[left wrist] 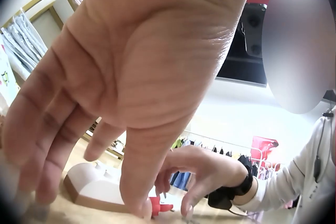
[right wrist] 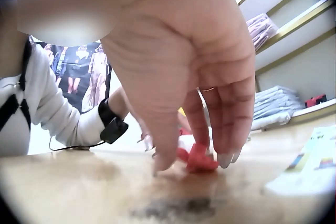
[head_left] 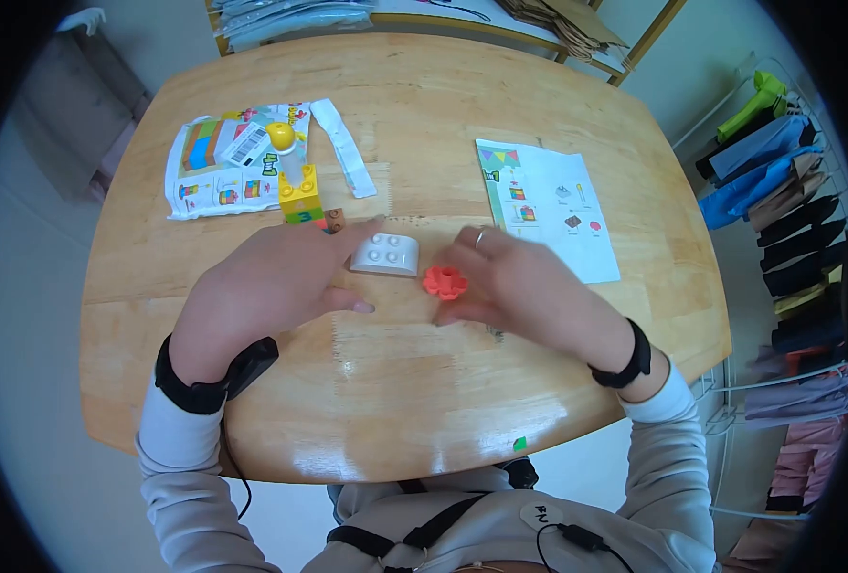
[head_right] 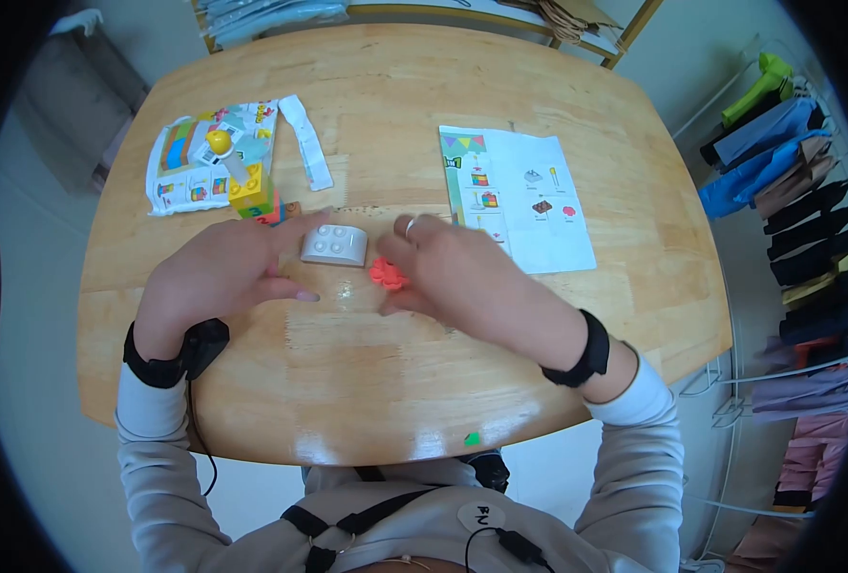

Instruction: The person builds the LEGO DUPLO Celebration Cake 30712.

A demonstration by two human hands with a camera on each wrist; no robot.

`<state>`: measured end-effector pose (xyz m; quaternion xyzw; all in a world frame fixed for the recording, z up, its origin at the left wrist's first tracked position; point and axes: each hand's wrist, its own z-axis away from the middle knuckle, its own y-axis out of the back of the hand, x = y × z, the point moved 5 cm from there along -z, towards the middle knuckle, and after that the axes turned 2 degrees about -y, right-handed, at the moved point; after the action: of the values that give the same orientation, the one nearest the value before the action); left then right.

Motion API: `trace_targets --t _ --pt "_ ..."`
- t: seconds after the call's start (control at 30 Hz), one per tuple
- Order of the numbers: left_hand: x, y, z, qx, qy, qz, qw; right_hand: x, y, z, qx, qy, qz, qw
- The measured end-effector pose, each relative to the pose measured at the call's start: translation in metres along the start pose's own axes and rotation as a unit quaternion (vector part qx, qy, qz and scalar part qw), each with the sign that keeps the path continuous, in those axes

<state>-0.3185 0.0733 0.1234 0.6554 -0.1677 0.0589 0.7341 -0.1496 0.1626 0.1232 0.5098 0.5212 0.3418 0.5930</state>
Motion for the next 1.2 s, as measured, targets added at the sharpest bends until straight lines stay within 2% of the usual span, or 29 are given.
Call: trace_targets --t 0.13,0.23,0.27,0.3,0.33,0.37,0.43,0.57,0.67,0.77,0.83,0.87,0.93,1.03,1.13,1.2 --pt "0.002 -0.003 0.001 -0.004 0.031 -0.022 0.999 0.0 -0.012 0.005 -0.017 -0.007 0.035 0.999" --pt "0.008 0.001 0.002 0.013 0.018 -0.04 0.999 0.004 0.001 -0.007 0.006 0.026 -0.019 0.999" --pt "0.01 0.002 0.002 0.01 0.025 -0.034 0.999 0.007 0.005 -0.014 -0.02 -0.047 -0.201 0.978" --pt "0.011 0.003 0.002 0.007 0.032 -0.028 0.999 0.011 0.003 -0.02 -0.046 -0.118 -0.376 0.918" --pt "0.011 0.003 0.001 0.007 0.033 -0.027 0.999 0.012 0.0 -0.026 -0.05 -0.123 -0.465 0.875" --pt "0.009 0.003 -0.001 -0.007 0.037 -0.02 0.999 0.012 -0.004 -0.034 -0.051 -0.123 -0.465 0.875" --pt "0.004 0.002 -0.004 -0.021 0.041 -0.013 0.999 0.013 -0.015 -0.045 -0.078 -0.143 -0.529 0.833" --pt "-0.007 -0.005 -0.009 0.005 0.028 0.015 0.999 0.015 -0.024 -0.054 -0.091 -0.164 -0.526 0.83" --pt "-0.009 -0.006 -0.012 0.003 0.032 0.039 0.999 0.017 -0.028 -0.053 -0.117 -0.166 -0.494 0.845" --pt "-0.011 -0.011 -0.013 0.001 0.032 0.037 0.999 0.02 -0.033 -0.053 -0.125 -0.18 -0.524 0.823" --pt "-0.011 -0.013 -0.011 0.009 0.031 0.032 0.999 0.019 -0.035 -0.051 -0.15 -0.206 -0.585 0.77" --pt "-0.01 -0.011 -0.01 0.019 0.026 0.031 0.999 0.019 -0.036 -0.051 -0.151 -0.206 -0.585 0.77" --pt "-0.009 -0.009 -0.01 0.03 0.022 0.029 0.999 0.021 -0.038 -0.05 -0.15 -0.237 -0.624 0.729" --pt "-0.01 -0.011 -0.011 0.012 0.033 0.03 0.999 0.029 -0.041 -0.052 -0.197 -0.257 -0.615 0.719" --pt "-0.012 -0.014 -0.011 0.017 0.032 0.035 0.999 0.026 -0.038 -0.049 -0.192 -0.278 -0.614 0.714" --pt "-0.01 -0.016 -0.01 0.057 -0.006 0.031 0.998 0.025 -0.038 -0.046 -0.184 -0.3 -0.609 0.711"
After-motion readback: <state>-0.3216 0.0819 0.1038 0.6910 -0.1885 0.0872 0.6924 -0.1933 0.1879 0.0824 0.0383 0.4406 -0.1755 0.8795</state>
